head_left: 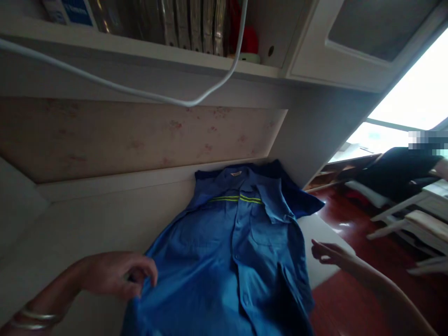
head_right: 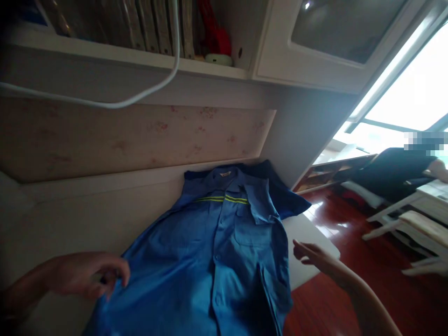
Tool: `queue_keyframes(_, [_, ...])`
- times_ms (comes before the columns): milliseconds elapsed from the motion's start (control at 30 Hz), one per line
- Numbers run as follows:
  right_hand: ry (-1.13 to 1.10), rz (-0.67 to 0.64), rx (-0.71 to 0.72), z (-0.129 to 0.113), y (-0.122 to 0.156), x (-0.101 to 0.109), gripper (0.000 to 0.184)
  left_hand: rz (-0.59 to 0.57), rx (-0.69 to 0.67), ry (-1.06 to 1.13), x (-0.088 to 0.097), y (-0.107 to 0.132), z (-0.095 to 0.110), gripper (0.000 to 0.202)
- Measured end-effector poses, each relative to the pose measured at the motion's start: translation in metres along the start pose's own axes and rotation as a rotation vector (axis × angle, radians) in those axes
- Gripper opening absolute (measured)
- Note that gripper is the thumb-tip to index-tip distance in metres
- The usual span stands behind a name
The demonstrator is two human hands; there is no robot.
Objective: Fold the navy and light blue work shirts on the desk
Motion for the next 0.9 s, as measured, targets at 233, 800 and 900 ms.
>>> queue_keyframes(233, [0.475,0.637,0.378,-0.070,-0.052,-0.061,0.088,0.873,0.120,-0.504,0.002,-0.115,0.012,0.073])
queue_keyframes(800, [0.558,0.422,0.455,-0.145,-0.111,-0.197,0.036,0.884,0.627,-0.884,0.056,-0.030,-0.104,0.038])
queue_keyframes(900, [0.391,0.329,0.555,-0.176,-0.108,-0.265,0.037,0.927,0.770,-0.892,0.086,0.036,-0.133,0.039])
Point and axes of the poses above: each hand's wrist, its own y-axis away from the middle knuckle, its own x-axis out of the back of the hand, z = x × y, the point moved 6 cm from there along -y, towards the middle knuckle, and after that the axes turned 8 degrees about -y, right-handed, at the moved point
